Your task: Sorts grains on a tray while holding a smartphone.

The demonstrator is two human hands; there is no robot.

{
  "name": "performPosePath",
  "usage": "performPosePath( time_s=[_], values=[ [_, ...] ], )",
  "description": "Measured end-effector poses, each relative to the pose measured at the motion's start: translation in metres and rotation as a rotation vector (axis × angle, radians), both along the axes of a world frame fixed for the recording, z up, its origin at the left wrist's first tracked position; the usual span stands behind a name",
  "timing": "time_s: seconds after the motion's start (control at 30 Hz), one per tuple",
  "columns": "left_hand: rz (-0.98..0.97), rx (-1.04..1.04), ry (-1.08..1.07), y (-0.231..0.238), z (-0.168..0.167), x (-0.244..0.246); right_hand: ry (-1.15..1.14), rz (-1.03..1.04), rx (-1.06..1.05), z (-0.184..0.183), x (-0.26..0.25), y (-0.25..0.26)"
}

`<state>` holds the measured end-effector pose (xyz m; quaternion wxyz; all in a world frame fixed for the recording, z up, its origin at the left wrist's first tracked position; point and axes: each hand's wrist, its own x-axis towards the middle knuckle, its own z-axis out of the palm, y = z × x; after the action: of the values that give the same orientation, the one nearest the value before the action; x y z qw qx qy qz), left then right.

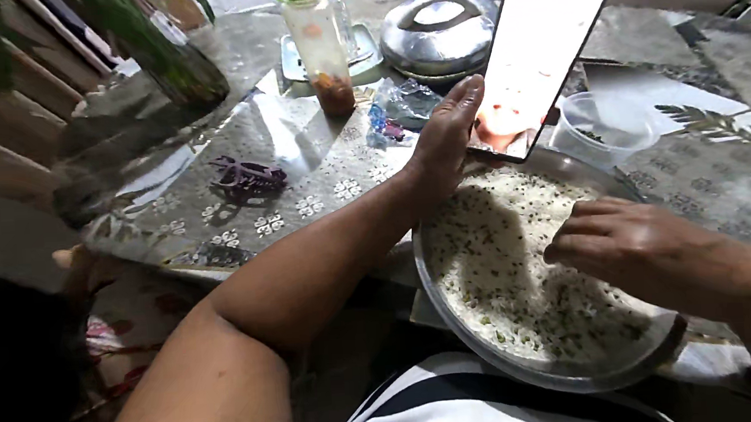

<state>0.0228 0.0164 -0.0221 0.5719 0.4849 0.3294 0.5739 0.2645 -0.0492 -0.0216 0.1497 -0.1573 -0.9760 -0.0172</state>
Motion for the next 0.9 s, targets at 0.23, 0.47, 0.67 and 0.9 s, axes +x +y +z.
performPosePath(
  time_s=[0.23,0.47,0.67,0.9],
  values=[
    [-0.002,-0.027,-0.028,-0.001,0.003,-0.001,0.053,-0.025,-0.049,0.014,0.007,0.003],
    [-0.017,-0.002,-0.038,0.003,0.002,-0.005,0.054,-0.043,-0.055,0.02,0.007,0.004],
    [-0.026,0.026,-0.034,0.003,0.0,-0.006,0.076,-0.007,-0.056,0.013,0.003,0.003],
    [-0.024,0.013,-0.04,0.001,0.0,-0.005,0.04,0.037,-0.096,0.006,0.001,0.007]
  ],
)
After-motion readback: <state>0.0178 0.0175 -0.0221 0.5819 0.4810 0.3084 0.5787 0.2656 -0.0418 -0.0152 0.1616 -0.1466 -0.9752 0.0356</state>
